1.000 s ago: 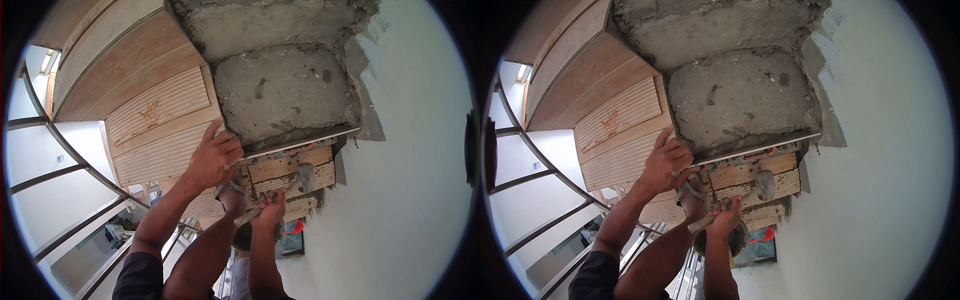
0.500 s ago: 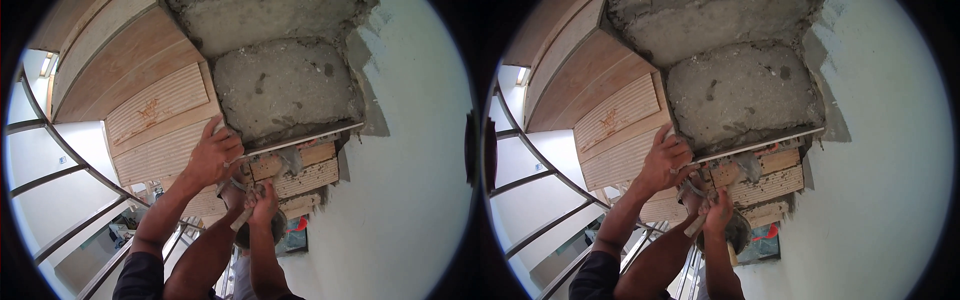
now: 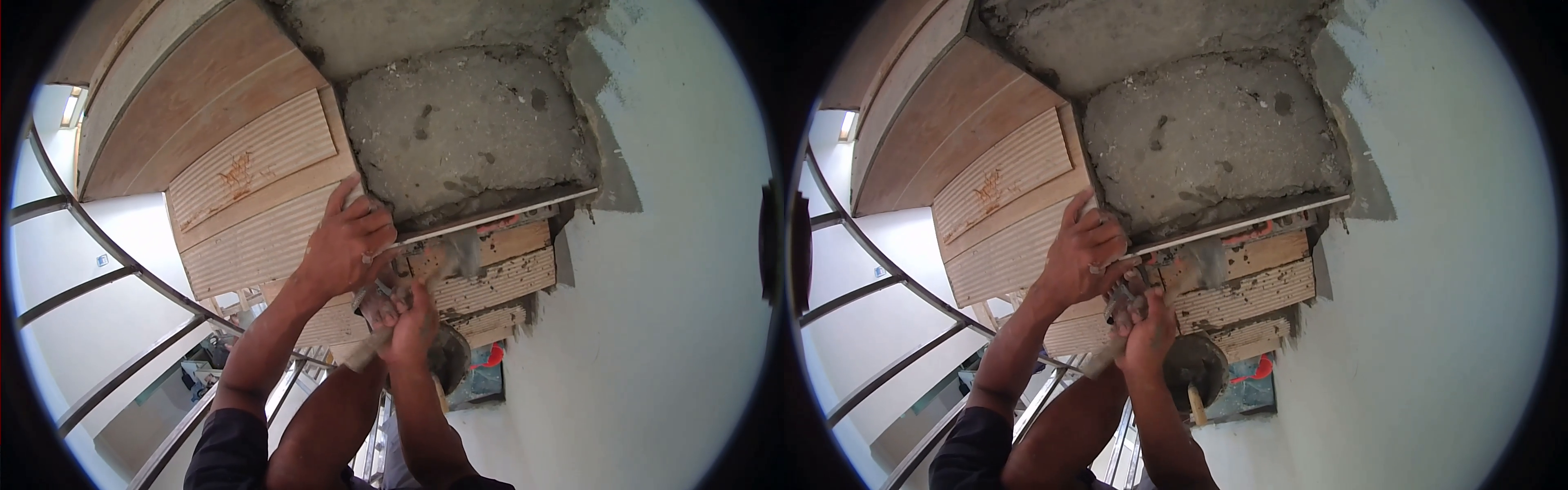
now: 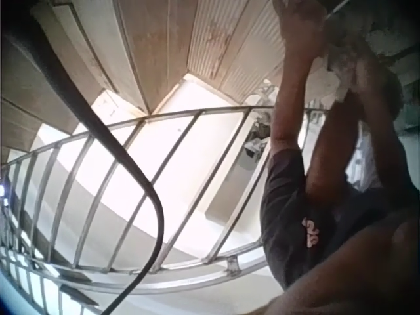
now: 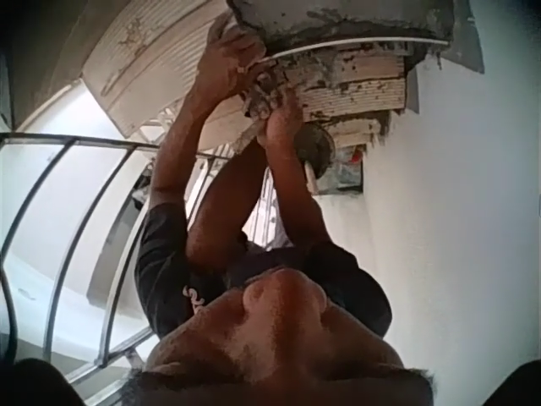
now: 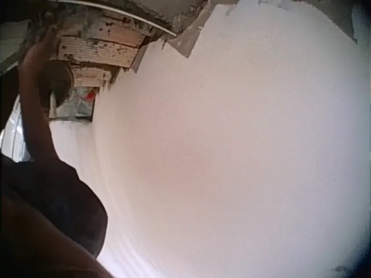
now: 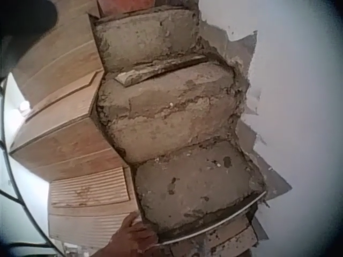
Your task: Applying mortar and laying tiles on a concrete staircase.
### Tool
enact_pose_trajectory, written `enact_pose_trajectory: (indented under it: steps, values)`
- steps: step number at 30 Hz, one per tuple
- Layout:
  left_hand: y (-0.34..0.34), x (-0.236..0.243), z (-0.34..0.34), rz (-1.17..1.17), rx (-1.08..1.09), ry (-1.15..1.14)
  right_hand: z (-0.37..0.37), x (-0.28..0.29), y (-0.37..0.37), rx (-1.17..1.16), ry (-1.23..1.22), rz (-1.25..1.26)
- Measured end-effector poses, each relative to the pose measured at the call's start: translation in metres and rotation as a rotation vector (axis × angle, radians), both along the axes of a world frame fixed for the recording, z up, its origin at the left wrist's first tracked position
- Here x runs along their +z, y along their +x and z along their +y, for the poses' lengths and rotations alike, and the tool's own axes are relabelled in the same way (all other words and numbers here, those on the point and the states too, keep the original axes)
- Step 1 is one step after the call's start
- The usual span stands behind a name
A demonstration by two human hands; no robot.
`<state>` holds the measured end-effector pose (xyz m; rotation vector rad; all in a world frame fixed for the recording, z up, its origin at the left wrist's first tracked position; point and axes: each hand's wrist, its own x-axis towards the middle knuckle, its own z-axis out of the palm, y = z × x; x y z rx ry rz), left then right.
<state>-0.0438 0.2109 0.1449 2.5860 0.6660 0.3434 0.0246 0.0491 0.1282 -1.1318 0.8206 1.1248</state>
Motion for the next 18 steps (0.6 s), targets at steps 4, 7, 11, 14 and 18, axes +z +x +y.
enact_pose_trajectory:
  steps: [4,7,11,14,18]
  values:
    - [0.0,0.0,0.001,-0.013,0.004,0.01,-0.004,-0.007,-0.003,0.103,0.081,-0.013]
    - [0.0,0.0,0.001,0.007,0.014,0.01,-0.01,-0.01,0.002,0.101,0.134,0.004]
    - [0.001,0.001,0.001,-0.007,0.01,0.017,-0.011,-0.012,0.009,0.049,0.061,-0.031]
    - [0.001,0.001,0.001,-0.002,0.018,0.018,-0.007,-0.015,0.006,-0.016,0.047,-0.005]
    - [0.002,0.001,0.0,-0.03,0.026,0.005,-0.006,-0.019,0.001,0.118,0.049,0.01]
